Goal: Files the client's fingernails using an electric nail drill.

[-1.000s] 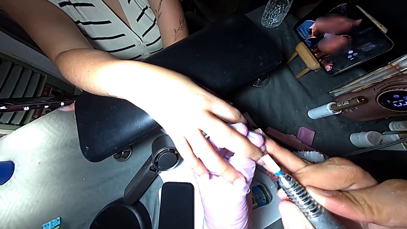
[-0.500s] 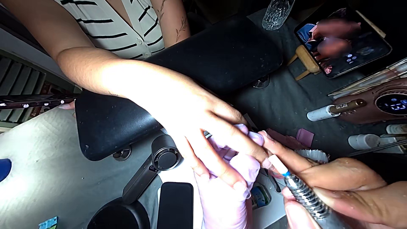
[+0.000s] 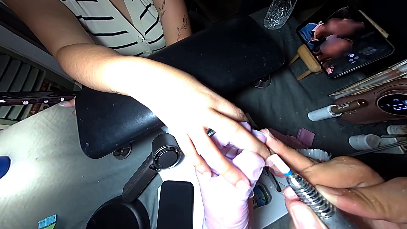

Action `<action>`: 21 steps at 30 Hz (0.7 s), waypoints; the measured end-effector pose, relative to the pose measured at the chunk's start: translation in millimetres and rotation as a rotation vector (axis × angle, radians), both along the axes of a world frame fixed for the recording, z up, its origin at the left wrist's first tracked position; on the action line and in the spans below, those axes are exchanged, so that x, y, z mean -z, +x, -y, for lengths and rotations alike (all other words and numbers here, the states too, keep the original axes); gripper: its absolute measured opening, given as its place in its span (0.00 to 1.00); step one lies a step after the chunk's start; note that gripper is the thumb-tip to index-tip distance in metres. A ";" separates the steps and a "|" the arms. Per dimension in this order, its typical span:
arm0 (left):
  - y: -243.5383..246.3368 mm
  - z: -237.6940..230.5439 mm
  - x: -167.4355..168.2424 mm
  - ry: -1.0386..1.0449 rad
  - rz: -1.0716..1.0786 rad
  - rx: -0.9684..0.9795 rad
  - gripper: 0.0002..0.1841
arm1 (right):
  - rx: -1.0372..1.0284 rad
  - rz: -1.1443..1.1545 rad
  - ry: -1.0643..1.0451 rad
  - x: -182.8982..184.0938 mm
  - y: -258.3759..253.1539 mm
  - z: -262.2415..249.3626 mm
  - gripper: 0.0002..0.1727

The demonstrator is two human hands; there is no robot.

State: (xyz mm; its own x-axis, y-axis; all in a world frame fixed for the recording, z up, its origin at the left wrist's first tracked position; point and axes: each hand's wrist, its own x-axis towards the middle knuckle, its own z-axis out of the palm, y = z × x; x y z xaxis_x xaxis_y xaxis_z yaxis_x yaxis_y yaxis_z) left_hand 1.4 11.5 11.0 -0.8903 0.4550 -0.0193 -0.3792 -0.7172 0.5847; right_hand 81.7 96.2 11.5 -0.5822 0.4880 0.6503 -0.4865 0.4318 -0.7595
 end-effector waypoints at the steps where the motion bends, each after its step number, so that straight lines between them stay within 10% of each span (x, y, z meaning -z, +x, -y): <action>1: 0.0 0.3 -0.1 0.006 0.009 0.004 0.15 | 0.013 -0.007 -0.005 -0.4 -1.3 0.9 0.06; 21: -3.4 -1.7 -0.8 -0.003 -0.029 0.010 0.16 | 0.020 0.001 -0.040 -4.1 -3.4 4.2 0.06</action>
